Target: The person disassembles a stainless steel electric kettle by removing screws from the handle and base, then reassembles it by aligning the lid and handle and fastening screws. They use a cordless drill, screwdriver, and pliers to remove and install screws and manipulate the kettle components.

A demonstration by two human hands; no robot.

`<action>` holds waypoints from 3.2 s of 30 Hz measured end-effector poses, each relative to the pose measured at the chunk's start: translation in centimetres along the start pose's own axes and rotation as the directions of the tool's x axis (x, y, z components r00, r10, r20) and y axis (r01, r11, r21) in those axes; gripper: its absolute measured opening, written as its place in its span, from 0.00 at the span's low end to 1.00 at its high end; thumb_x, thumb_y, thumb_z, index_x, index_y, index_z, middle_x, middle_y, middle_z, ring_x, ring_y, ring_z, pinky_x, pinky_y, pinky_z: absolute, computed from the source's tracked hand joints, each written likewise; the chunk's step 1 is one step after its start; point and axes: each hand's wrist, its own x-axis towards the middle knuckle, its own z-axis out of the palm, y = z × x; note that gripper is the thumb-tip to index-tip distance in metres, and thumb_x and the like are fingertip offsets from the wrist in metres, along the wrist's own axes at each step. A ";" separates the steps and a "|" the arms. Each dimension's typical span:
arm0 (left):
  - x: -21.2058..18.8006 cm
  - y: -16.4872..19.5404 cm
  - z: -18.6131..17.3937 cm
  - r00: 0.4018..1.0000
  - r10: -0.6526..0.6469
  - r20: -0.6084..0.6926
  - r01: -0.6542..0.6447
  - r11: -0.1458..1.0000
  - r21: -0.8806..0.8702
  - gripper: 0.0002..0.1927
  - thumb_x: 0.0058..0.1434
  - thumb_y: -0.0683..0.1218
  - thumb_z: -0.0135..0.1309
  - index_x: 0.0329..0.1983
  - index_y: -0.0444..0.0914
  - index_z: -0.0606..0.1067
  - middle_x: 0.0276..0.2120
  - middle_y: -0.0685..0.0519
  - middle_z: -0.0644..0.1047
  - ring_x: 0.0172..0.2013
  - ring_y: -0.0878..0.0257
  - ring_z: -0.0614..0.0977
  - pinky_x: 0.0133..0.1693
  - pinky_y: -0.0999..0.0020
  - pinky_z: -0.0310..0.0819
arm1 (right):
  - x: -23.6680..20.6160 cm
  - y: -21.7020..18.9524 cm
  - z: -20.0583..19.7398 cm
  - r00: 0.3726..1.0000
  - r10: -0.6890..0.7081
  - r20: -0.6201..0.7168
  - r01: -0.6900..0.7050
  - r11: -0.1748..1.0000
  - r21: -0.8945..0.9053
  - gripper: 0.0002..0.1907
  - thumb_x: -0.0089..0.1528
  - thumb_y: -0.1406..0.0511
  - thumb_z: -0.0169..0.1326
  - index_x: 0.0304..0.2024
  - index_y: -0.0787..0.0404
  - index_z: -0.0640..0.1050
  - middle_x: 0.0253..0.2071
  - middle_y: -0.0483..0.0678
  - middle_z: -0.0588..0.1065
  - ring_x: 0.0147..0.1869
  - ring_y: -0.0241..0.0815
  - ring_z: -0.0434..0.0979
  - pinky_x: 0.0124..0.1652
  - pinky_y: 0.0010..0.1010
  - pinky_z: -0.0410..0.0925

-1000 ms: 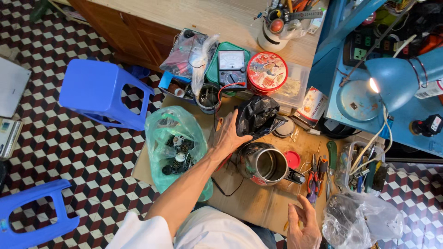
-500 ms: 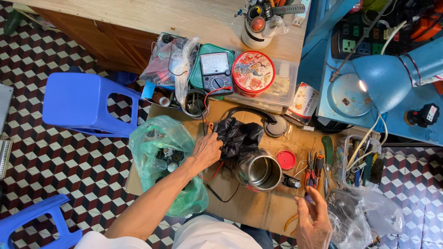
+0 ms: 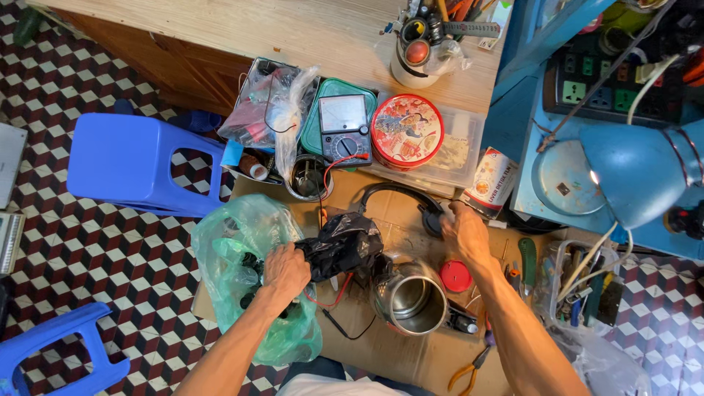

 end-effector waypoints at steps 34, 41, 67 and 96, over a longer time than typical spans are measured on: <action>-1.3 23.1 -16.7 0.881 0.346 0.323 0.324 0.059 -0.944 0.29 0.64 0.51 0.59 0.65 0.34 0.73 0.44 0.53 0.83 0.39 0.70 0.83 0.45 0.74 0.80 | -29.3 2.4 -13.5 0.935 0.151 -0.320 -0.017 0.922 0.387 0.26 0.66 0.65 0.55 0.67 0.65 0.72 0.56 0.55 0.78 0.55 0.43 0.80 0.52 0.36 0.72; -6.5 29.8 -17.6 0.875 0.483 -0.043 -0.323 0.515 -0.794 0.25 0.66 0.48 0.61 0.65 0.39 0.74 0.47 0.50 0.82 0.43 0.72 0.80 0.45 0.73 0.77 | -27.6 6.9 -16.8 0.961 -0.231 -0.153 0.275 0.865 0.420 0.36 0.61 0.64 0.60 0.70 0.62 0.65 0.63 0.55 0.73 0.66 0.47 0.72 0.63 0.39 0.64; -11.9 27.6 -5.4 0.962 0.053 -0.267 -0.204 0.791 -0.577 0.13 0.66 0.42 0.50 0.52 0.35 0.78 0.44 0.43 0.81 0.47 0.46 0.81 0.52 0.54 0.72 | -27.3 10.7 -8.9 0.980 -0.166 -0.105 0.195 0.895 0.401 0.22 0.60 0.73 0.58 0.57 0.59 0.74 0.41 0.49 0.76 0.38 0.39 0.80 0.39 0.30 0.73; -10.1 27.5 -5.0 0.998 0.020 -0.054 -0.046 0.841 -0.539 0.12 0.67 0.50 0.52 0.43 0.40 0.82 0.30 0.42 0.81 0.32 0.46 0.84 0.39 0.55 0.77 | -25.9 9.2 -5.4 0.961 -0.264 -0.079 0.275 0.933 0.233 0.24 0.61 0.67 0.60 0.59 0.59 0.72 0.48 0.54 0.78 0.43 0.48 0.82 0.43 0.38 0.74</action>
